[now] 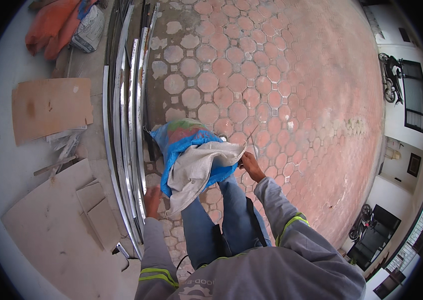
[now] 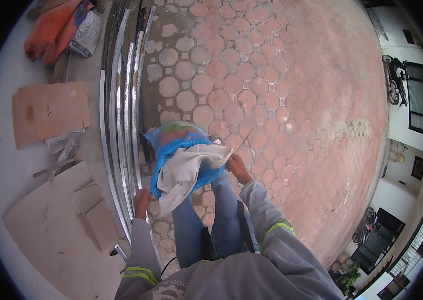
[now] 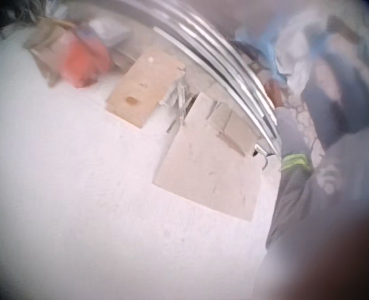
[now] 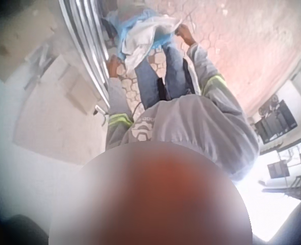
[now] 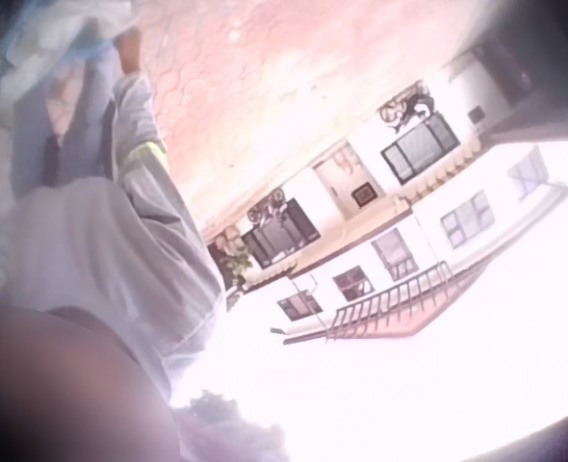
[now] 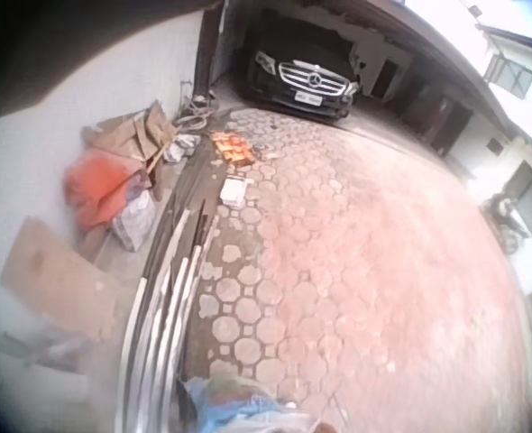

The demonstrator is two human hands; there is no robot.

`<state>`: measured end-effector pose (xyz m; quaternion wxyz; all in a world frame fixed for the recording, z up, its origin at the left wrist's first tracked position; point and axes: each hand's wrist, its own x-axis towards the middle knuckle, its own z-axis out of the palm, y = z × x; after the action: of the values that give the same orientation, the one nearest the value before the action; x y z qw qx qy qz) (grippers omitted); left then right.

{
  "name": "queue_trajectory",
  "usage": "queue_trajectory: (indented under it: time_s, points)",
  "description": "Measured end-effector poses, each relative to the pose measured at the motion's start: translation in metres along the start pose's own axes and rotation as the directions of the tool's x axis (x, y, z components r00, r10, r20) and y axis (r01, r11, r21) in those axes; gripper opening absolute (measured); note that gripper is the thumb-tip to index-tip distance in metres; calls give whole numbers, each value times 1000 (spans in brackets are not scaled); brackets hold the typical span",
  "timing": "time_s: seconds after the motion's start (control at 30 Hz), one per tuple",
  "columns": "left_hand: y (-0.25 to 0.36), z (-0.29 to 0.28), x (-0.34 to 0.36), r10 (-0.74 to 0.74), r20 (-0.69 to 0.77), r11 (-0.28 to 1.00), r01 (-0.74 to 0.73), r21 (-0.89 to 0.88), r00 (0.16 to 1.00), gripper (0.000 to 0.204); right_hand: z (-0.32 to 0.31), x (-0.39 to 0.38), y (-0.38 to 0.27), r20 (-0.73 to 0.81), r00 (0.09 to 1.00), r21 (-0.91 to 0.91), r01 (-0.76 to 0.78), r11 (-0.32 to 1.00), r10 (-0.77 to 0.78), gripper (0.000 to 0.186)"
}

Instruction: The person transfers items from a white sack into a blue bag, then picks up and places metal bars and wooden planks onto a pile. The person handles the materials one at a time and organizes them on the ground.

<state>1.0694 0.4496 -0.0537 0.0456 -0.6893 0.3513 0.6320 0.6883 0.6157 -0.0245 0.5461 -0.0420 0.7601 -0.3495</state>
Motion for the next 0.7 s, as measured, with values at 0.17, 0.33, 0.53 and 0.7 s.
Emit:
queue_trajectory:
  time_s: [0.17, 0.33, 0.53, 0.7]
  points:
    - [-39, 2, -47, -313, 184, 946, 322, -23, 932, 74, 11, -17, 19, 102, 965, 163, -254, 953, 240, 44]
    - [-111, 26, 24, -182, 47, 975, 186, -118, 982, 43, 52, -2, 42, -84, 950, 238, -274, 932, 301, 23]
    - [-93, 12, 89, 83, -77, 935, -51, 352, 994, 56, 91, 49, -30, -60, 993, -171, 93, 981, -105, 35]
    - [-38, 31, 79, 133, -98, 930, -90, 357, 986, 56, 77, 38, -80, 227, 846, -363, 533, 765, -482, 35]
